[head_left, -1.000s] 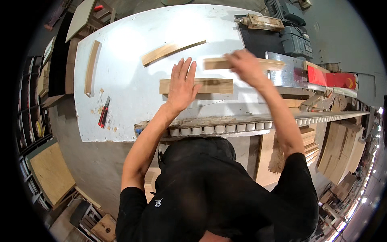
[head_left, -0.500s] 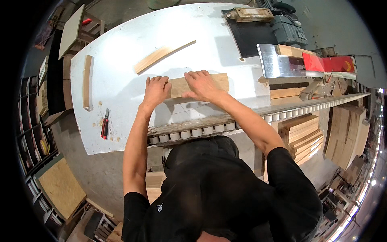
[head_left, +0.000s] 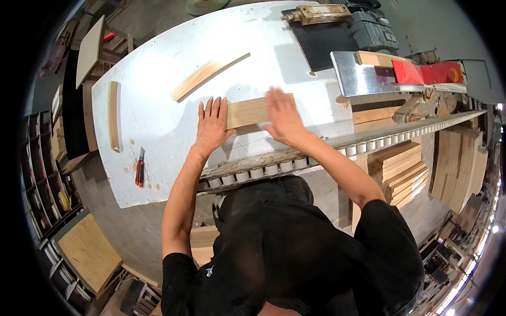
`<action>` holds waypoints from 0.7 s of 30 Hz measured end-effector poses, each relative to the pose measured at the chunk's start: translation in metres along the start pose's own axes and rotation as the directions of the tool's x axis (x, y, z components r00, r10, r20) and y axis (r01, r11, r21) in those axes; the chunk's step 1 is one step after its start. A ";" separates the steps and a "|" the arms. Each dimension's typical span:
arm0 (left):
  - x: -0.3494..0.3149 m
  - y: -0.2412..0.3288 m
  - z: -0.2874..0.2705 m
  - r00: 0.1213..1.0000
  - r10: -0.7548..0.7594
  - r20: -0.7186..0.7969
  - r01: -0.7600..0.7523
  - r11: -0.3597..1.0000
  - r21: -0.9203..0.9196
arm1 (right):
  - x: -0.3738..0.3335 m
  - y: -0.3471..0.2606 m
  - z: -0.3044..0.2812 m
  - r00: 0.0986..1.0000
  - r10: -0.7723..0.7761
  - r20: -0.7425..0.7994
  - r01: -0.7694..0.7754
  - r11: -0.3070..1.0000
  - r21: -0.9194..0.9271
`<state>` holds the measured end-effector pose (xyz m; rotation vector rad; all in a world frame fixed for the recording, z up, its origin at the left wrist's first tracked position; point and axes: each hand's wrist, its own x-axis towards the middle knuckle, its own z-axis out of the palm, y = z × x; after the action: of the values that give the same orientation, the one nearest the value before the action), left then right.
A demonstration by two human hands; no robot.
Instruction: The person organizes wooden planks on a table, aligning several planks into a stack and then carrying the stack to a wooden structure on the floor.
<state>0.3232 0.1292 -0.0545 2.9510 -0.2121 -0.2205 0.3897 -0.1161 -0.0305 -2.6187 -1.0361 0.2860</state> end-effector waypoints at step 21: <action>0.001 0.004 0.009 0.990 0.016 -0.143 -0.016 1.000 0.000 | -0.048 0.051 0.030 0.876 0.476 0.072 -0.354 0.536 0.766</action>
<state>0.3221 0.1239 -0.0624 2.9472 -0.2162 -0.0063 0.3785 -0.1787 -0.0734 -1.9812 -0.1086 0.5005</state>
